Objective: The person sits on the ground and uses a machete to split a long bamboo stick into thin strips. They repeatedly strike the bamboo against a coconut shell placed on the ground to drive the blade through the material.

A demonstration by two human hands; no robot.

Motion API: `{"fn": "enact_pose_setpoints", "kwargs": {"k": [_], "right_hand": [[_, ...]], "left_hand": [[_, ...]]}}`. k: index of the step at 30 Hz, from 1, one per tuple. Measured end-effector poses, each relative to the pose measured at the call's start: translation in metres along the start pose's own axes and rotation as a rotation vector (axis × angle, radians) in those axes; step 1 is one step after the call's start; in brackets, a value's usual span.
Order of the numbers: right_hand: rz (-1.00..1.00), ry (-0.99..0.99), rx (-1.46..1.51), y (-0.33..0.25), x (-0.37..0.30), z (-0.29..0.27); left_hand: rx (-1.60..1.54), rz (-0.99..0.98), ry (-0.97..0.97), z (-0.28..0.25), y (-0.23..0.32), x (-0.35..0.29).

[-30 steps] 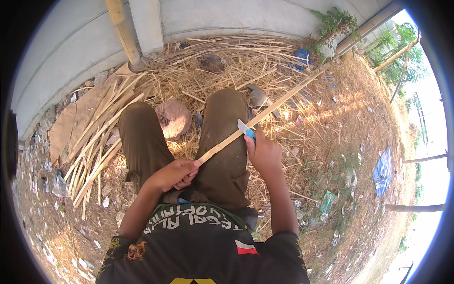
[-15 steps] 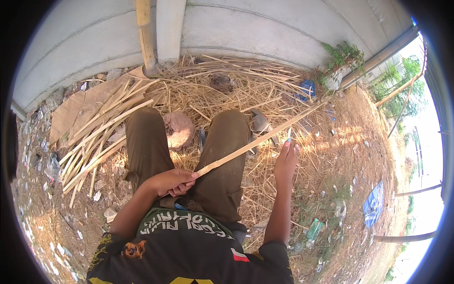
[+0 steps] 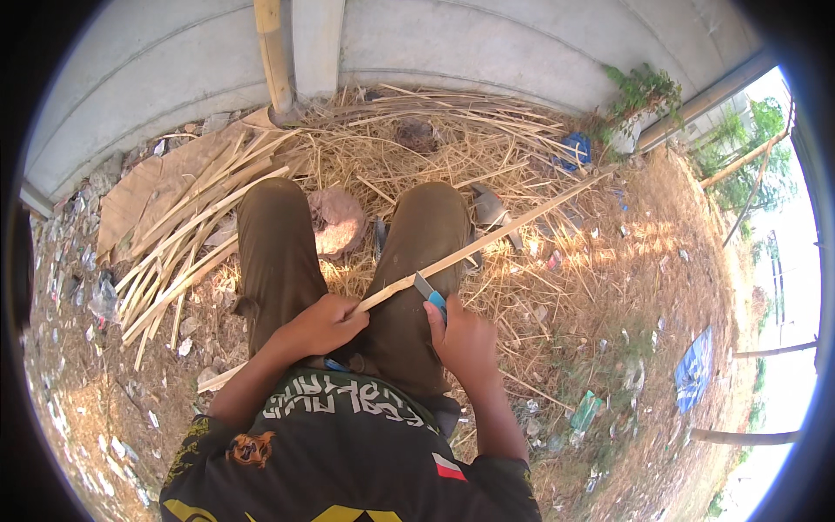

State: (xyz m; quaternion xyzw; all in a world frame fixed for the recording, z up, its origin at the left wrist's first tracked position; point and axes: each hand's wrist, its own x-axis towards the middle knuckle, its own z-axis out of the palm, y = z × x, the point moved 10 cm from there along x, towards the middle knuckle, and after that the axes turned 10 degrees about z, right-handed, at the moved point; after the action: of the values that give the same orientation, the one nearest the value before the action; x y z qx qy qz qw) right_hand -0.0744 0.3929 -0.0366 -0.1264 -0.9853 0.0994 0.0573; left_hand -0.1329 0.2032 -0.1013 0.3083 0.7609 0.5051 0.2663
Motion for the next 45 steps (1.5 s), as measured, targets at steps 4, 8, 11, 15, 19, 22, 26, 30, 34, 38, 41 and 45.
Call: {"fn": "enact_pose_setpoints", "kwargs": {"k": [4, 8, 11, 15, 19, 22, 26, 30, 34, 38, 41, 45], "right_hand": [[0.296, 0.182, -0.02, 0.055, 0.047, -0.025], [0.442, 0.261, 0.319, 0.121, 0.083, -0.069], [0.386, 0.144, 0.559, 0.108, 0.089, -0.073], [0.215, -0.238, 0.783, 0.016, 0.082, -0.082], [-0.109, -0.564, 0.496, -0.066, 0.115, -0.038], [-0.393, -0.662, 0.165, -0.11, 0.158, 0.061], [-0.29, -0.893, -0.323, -0.093, 0.148, 0.24], [-0.111, -1.173, -0.341, -0.041, 0.109, 0.353], [0.327, -1.086, -0.284, 0.033, 0.123, 0.412], [0.611, -0.899, -0.115, 0.055, 0.12, 0.44], [0.635, -0.957, -0.203, 0.063, 0.092, 0.468], [0.783, -1.089, -0.162, 0.072, 0.067, 0.484]], "left_hand": [[0.136, -0.018, 0.05, -0.005, 0.008, -0.002], [0.122, 0.061, 0.097, -0.008, 0.015, -0.006], [0.089, 0.072, 0.145, -0.023, 0.017, -0.016], [0.315, -0.095, 0.423, -0.097, 0.039, -0.051], [0.883, -0.161, 0.703, -0.187, 0.081, -0.081], [1.118, -0.259, 0.825, -0.223, 0.106, -0.089], [1.128, -0.411, 0.839, -0.233, 0.084, -0.093], [0.955, -0.529, 0.765, -0.209, 0.033, -0.114], [1.093, -0.409, 0.756, -0.179, 0.029, -0.108], [1.177, -0.305, 0.822, -0.183, 0.027, -0.098], [1.114, -0.282, 0.918, -0.187, 0.016, -0.107], [0.931, -0.262, 1.191, -0.184, 0.003, -0.148]]}}
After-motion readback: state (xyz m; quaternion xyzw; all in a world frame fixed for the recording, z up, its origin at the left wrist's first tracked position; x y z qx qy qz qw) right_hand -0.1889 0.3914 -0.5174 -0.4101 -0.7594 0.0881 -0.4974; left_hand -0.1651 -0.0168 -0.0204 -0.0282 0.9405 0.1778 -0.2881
